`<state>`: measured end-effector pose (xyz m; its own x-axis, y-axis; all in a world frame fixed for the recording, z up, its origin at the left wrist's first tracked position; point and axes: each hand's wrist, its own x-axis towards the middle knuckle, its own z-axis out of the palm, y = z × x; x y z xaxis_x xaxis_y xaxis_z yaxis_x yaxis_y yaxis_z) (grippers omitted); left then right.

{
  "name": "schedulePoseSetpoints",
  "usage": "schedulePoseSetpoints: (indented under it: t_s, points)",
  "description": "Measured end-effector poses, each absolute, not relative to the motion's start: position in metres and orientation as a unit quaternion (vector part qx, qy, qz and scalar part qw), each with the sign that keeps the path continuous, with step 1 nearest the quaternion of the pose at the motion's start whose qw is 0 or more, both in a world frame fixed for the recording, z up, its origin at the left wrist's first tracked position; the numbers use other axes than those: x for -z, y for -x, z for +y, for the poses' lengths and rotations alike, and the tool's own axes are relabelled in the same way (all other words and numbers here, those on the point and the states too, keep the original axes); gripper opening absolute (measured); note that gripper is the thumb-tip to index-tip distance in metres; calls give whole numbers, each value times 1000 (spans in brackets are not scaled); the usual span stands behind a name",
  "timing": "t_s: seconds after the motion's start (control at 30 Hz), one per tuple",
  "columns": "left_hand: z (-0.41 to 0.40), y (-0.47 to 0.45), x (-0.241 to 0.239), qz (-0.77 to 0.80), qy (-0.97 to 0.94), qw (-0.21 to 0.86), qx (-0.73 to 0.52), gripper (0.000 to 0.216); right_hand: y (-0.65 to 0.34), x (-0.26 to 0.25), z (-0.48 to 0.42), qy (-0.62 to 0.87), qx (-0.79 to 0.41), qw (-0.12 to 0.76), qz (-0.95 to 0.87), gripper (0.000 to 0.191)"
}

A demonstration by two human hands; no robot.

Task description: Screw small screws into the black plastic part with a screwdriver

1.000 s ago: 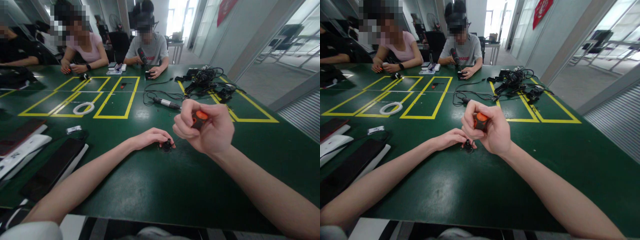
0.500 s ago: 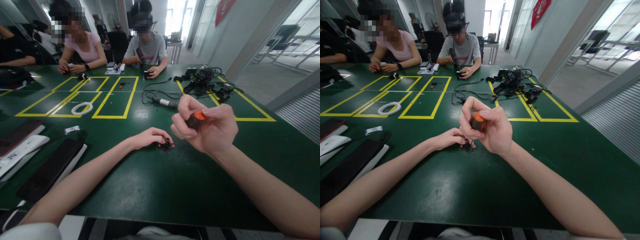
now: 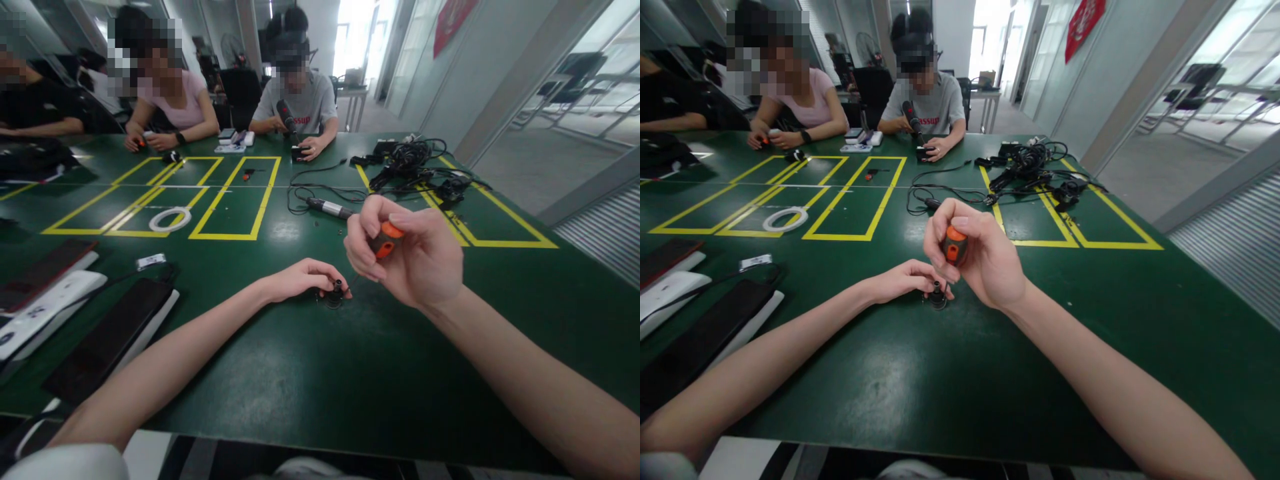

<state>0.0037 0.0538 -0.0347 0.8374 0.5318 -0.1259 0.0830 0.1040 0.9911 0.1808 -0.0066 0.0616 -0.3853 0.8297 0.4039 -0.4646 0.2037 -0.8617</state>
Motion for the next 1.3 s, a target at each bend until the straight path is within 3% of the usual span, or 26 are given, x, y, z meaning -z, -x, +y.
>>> schedulePoseSetpoints:
  t_s: [0.13,0.33,0.5,0.7,0.9,1.1,1.3]
  points:
    - [53,-4,35,244,-639,711,-163,18,-180,-61,-7,169,-613,529,-562,35]
    - [53,-2,36,249,-642,706,-165,17,-180,-58,-5,136,-636,534,-540,22]
    - [52,-1,35,255,-638,707,-168,19,-180,-58,-3,157,-620,528,-559,42]
    - [53,-1,34,250,-634,714,-162,30,-180,-60,-5,147,-637,540,-531,25]
    - [54,-2,36,234,-641,714,-158,26,-180,-59,-5,159,-628,515,-562,40]
    - [54,-2,31,232,-649,710,-141,23,-182,-57,-4,129,-650,525,-534,25]
    - [54,-3,31,225,-647,716,-136,24,-180,-57,-5,173,-631,525,-545,41]
